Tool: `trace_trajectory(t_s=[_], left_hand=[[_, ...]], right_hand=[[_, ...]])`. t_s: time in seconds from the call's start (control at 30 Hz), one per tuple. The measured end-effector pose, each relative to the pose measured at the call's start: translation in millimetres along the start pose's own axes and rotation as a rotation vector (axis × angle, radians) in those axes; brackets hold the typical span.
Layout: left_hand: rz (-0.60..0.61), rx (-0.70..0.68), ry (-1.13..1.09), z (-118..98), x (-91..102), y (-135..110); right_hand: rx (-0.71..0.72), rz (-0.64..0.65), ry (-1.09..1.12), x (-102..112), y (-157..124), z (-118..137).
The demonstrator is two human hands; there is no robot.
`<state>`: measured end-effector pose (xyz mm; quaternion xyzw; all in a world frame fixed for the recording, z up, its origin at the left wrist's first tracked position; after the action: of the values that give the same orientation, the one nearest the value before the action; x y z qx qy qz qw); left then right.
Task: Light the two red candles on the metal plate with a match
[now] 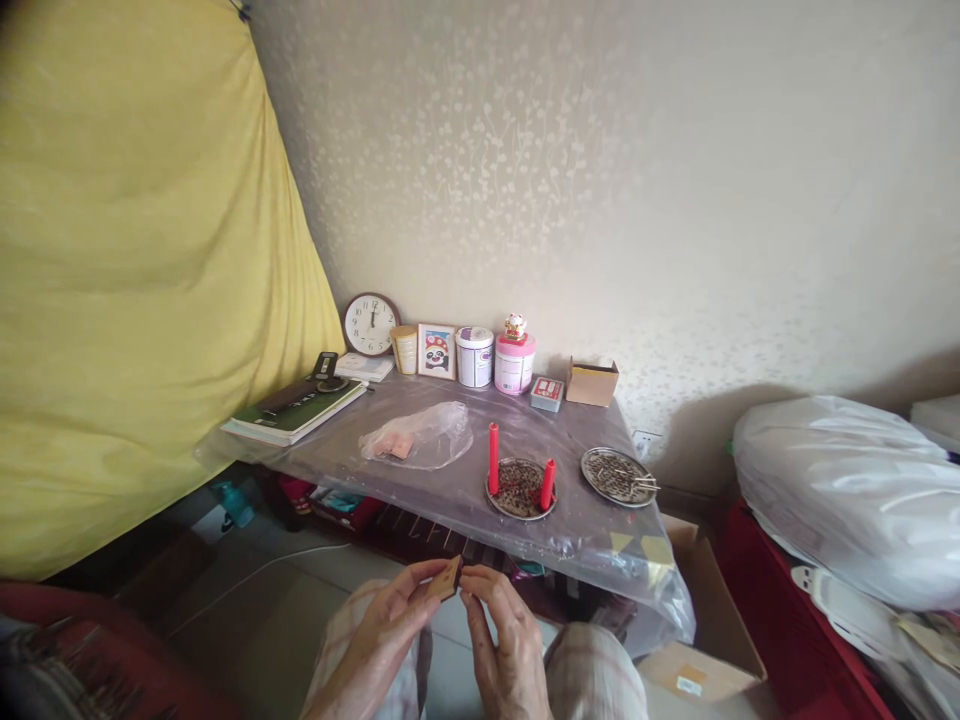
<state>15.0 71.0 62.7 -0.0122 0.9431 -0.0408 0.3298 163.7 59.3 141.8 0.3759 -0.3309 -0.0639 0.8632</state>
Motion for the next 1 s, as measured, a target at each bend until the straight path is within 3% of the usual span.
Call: trace_trajectory(t_s=[0.23,0.43,0.63,0.83,0.93,1.0], left_hand=[[-0.014,0.011,-0.033,-10.3,-12.9,5.3],[-0.004,-0.01,-0.123,-26.1,-32.6,11.9],[0.002,-0.002,-0.186,-23.9,-36.1,14.2],[-0.045,0.019,-0.211,-20.4,-31.9,16.8],[-0.027,0.015,-0.211,-23.1,-36.1,16.8],[-0.003,0.008,-0.206,-26.2,-39.5,15.5]], right_hand=[[-0.005,-0.051,-0.048,7.6,12.3,0.0],[0.078,-0.181,-0.082,25.6,29.8,15.7],[0.154,-0.208,-0.156,18.6,29.1,13.5],[0.137,-0.281,-0.131,41.8,26.6,23.0],[0.203,-0.244,-0.152,29.2,24.9,18.4],[0.169,-0.195,-0.28,10.3,25.0,-3.2]])
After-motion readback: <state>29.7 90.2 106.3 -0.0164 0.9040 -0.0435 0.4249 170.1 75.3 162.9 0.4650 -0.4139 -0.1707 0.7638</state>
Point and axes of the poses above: each hand's wrist, its own y-axis towards the middle knuckle, its own x-axis out of the back of the hand, z = x × y, the point moved 9 cm from there along y, towards the middle knuckle, and after that the axes turned 14 degrees about -y, right-handed, at the moved point
